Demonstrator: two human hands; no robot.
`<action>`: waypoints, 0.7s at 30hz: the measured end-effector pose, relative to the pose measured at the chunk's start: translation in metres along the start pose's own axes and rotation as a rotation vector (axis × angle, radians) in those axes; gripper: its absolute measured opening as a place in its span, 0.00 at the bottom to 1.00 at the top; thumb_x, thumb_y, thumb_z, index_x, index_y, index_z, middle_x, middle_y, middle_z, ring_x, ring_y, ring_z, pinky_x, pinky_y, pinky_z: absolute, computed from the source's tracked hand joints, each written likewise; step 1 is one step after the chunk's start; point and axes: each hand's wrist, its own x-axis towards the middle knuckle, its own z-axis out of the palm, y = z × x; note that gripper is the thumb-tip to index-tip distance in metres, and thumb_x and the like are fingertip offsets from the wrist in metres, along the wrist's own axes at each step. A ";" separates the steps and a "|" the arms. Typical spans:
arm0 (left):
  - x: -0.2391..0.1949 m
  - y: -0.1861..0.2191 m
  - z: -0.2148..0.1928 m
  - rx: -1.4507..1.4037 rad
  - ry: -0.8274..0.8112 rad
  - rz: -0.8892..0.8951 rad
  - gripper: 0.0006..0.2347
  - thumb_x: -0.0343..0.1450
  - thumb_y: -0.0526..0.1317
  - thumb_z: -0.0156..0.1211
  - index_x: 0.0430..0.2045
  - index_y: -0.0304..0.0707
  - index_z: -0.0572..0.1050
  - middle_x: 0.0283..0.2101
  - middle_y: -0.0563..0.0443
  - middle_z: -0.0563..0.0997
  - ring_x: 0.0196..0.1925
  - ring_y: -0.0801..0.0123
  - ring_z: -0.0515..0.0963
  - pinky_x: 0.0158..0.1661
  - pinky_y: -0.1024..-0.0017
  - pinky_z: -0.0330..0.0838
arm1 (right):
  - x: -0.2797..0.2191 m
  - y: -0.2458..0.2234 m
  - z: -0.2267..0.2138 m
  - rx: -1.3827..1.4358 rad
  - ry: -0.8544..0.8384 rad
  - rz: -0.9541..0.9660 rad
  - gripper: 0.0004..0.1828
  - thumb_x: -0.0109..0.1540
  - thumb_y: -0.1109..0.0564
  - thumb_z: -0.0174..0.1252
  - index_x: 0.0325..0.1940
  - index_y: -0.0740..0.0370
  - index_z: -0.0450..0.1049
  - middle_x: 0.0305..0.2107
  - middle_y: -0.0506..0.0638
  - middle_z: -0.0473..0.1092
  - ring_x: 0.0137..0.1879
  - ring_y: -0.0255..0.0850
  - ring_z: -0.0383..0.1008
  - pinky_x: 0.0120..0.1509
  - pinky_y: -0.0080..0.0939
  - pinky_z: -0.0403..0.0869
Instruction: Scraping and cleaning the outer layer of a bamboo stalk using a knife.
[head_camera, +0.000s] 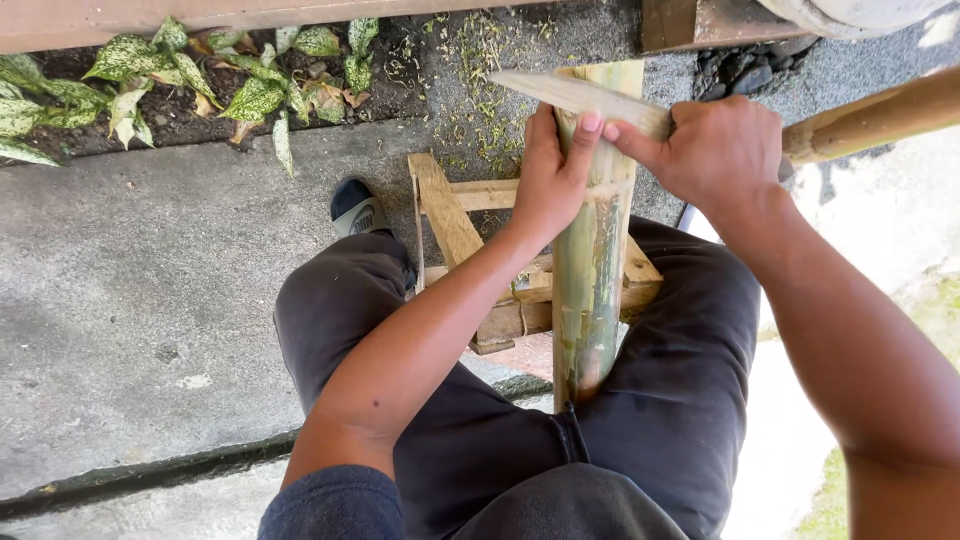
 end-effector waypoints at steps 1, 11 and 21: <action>0.003 0.000 0.000 0.001 -0.003 -0.006 0.38 0.76 0.68 0.36 0.63 0.24 0.59 0.51 0.37 0.67 0.55 0.57 0.73 0.56 0.59 0.73 | 0.002 0.002 0.002 0.002 -0.006 0.002 0.47 0.64 0.14 0.50 0.15 0.57 0.70 0.07 0.46 0.59 0.13 0.39 0.59 0.20 0.42 0.59; 0.038 -0.011 0.006 -0.060 0.019 -0.154 0.38 0.74 0.68 0.37 0.55 0.21 0.67 0.48 0.33 0.74 0.49 0.55 0.81 0.49 0.59 0.81 | 0.034 0.011 0.005 -0.021 0.091 -0.030 0.49 0.67 0.14 0.49 0.11 0.56 0.70 0.08 0.45 0.59 0.15 0.39 0.61 0.20 0.40 0.59; 0.012 0.008 0.003 -0.003 -0.018 -0.049 0.33 0.76 0.64 0.32 0.57 0.27 0.62 0.46 0.41 0.67 0.43 0.62 0.73 0.44 0.65 0.78 | 0.018 0.003 -0.002 0.061 -0.032 -0.022 0.46 0.64 0.15 0.48 0.14 0.57 0.68 0.05 0.44 0.56 0.12 0.37 0.57 0.18 0.41 0.57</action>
